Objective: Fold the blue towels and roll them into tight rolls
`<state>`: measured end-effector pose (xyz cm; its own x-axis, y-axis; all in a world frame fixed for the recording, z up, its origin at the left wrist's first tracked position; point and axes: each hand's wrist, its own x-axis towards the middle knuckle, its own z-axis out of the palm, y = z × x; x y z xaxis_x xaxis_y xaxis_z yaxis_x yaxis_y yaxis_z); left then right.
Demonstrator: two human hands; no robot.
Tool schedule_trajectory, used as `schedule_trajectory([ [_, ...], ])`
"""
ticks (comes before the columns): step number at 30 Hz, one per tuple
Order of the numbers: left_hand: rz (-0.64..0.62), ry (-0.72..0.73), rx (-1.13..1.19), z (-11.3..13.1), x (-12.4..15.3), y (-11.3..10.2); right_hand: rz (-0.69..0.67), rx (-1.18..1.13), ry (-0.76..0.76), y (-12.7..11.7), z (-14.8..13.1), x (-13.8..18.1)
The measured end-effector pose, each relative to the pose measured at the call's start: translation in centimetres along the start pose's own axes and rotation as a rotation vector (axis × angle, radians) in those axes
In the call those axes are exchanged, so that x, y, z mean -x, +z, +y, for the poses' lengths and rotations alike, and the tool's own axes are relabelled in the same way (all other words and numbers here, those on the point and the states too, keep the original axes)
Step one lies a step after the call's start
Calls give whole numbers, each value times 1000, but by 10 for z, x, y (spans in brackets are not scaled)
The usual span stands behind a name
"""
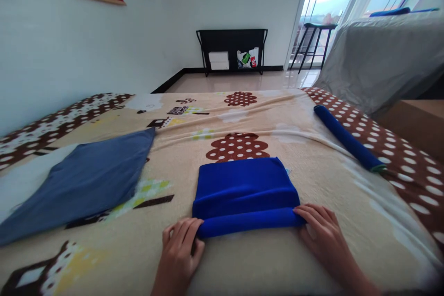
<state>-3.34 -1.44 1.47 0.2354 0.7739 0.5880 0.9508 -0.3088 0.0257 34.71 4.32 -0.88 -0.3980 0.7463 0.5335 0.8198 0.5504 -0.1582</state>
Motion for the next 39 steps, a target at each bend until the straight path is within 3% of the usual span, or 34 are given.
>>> schedule_trajectory([
  [5, -82, -64, 145, -6, 10, -13, -20, -21, 31, -16, 5, 18],
  [8, -38, -21, 52, -1, 16, -13, -36, -22, 34, -18, 3, 23],
  [11, 68, -55, -85, 26, 6, -5, 27, 10, 47, -13, -21, 6],
  [13, 115, -40, -8, 54, -7, 3, 56, -40, -14, -6, -48, -12],
  [17, 28, 129, 126, 90, -29, 17, 6, -118, -186, 8, -85, -37],
  [20, -51, 149, 47, 70, -22, 17, -69, -41, -204, 11, -67, -33],
  [24, -27, 102, -22, 17, 8, 5, -88, 88, -139, 4, -13, -10],
  [26, -14, 103, -56, 5, 16, -2, -69, 128, -106, 0, -2, -3],
  [28, 5, 94, -87, 11, 13, -6, -42, 126, -109, -3, -8, -4],
  [31, -8, 91, -31, 46, -10, -3, -60, 32, -188, -1, -44, -19],
  [35, -97, 206, 38, 84, -37, 12, -93, -91, -173, 10, -82, -41],
  [37, -146, 217, -16, 79, -36, 16, -107, -83, -151, 12, -74, -42],
  [39, -152, 188, -65, 58, -24, 15, -124, -19, -149, 11, -50, -33],
])
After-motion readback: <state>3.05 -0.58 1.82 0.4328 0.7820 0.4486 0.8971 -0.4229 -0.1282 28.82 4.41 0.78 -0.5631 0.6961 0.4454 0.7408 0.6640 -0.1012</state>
